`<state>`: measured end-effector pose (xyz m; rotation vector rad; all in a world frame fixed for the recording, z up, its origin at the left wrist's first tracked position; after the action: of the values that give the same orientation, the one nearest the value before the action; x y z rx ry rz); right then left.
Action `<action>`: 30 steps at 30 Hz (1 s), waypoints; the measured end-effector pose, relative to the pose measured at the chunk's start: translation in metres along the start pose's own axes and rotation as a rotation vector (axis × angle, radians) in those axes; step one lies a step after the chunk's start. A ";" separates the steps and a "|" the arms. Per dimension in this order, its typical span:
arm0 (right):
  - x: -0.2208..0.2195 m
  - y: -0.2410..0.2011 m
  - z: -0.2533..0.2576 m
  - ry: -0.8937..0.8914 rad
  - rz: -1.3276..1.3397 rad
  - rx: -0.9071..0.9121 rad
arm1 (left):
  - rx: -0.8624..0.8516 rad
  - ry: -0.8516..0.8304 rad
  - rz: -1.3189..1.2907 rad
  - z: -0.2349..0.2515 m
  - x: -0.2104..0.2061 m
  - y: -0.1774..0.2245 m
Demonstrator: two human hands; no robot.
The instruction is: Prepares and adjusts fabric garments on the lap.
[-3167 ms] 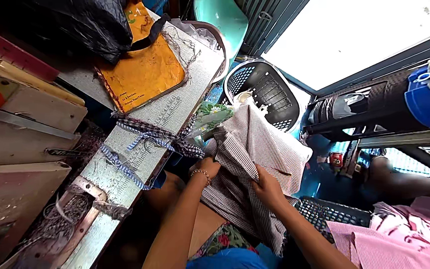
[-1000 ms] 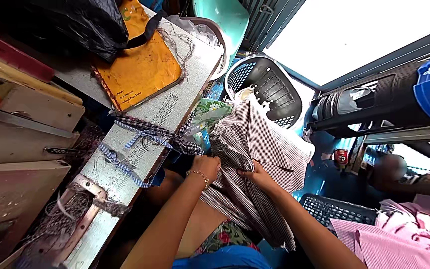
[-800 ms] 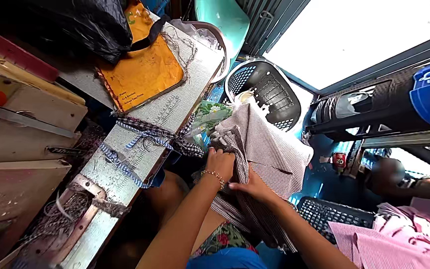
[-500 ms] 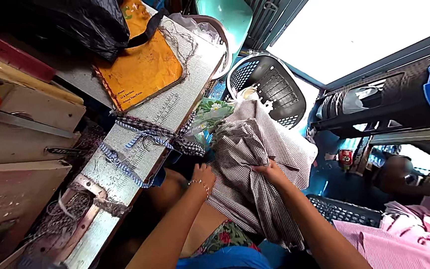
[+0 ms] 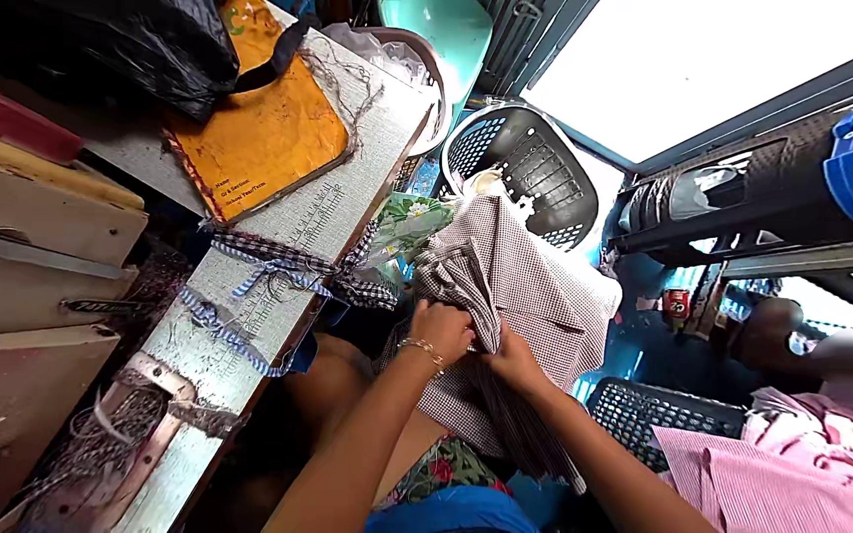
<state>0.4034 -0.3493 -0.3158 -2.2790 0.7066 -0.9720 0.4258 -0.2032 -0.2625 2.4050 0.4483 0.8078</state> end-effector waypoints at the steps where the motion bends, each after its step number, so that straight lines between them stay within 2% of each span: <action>1: 0.004 0.007 0.005 0.030 0.087 -0.031 | 0.057 0.036 -0.073 0.000 0.000 -0.016; 3: 0.010 0.011 0.012 0.050 0.290 -0.067 | 0.282 0.016 -0.070 -0.006 -0.005 -0.061; 6: 0.008 0.010 0.016 0.045 0.386 -0.070 | 0.629 -0.207 0.069 -0.029 -0.047 -0.120; 8: 0.008 0.010 0.017 0.044 0.394 -0.066 | 0.693 -0.337 0.150 -0.035 -0.075 -0.139; 10: 0.007 0.011 0.018 0.041 0.404 -0.067 | 0.687 -0.347 0.174 -0.035 -0.080 -0.145; 12: 0.006 0.013 0.018 0.043 0.420 -0.069 | 0.692 -0.284 0.035 -0.037 -0.059 -0.138; 15: 0.005 0.011 0.018 0.044 0.412 -0.064 | 0.628 -0.152 -0.360 -0.033 -0.020 -0.118; 19: 0.005 0.011 0.017 0.048 0.420 -0.071 | 0.410 -0.071 -0.856 -0.026 0.022 -0.040; 22: 0.005 0.008 0.008 -0.004 0.502 -0.051 | 0.404 0.016 -1.051 -0.019 0.022 -0.011; 25: 0.005 -0.002 -0.014 -0.086 0.483 -0.067 | 0.425 0.121 -1.222 -0.017 0.014 -0.010; 30: -0.013 -0.002 -0.027 0.004 0.072 -0.048 | 0.396 0.162 -1.210 -0.021 0.014 -0.003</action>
<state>0.3757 -0.3471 -0.3054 -2.2768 0.8168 -0.9357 0.4229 -0.1861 -0.2446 1.8090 1.9866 0.3343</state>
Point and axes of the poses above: each hand's wrist, its own z-axis towards the middle knuckle, its own x-axis out of the back of the hand, y = z × x, the point moved 7 cm from there along z, towards the middle knuckle, and after that the axes turned 1 degree about -z, right-handed, at the moved point
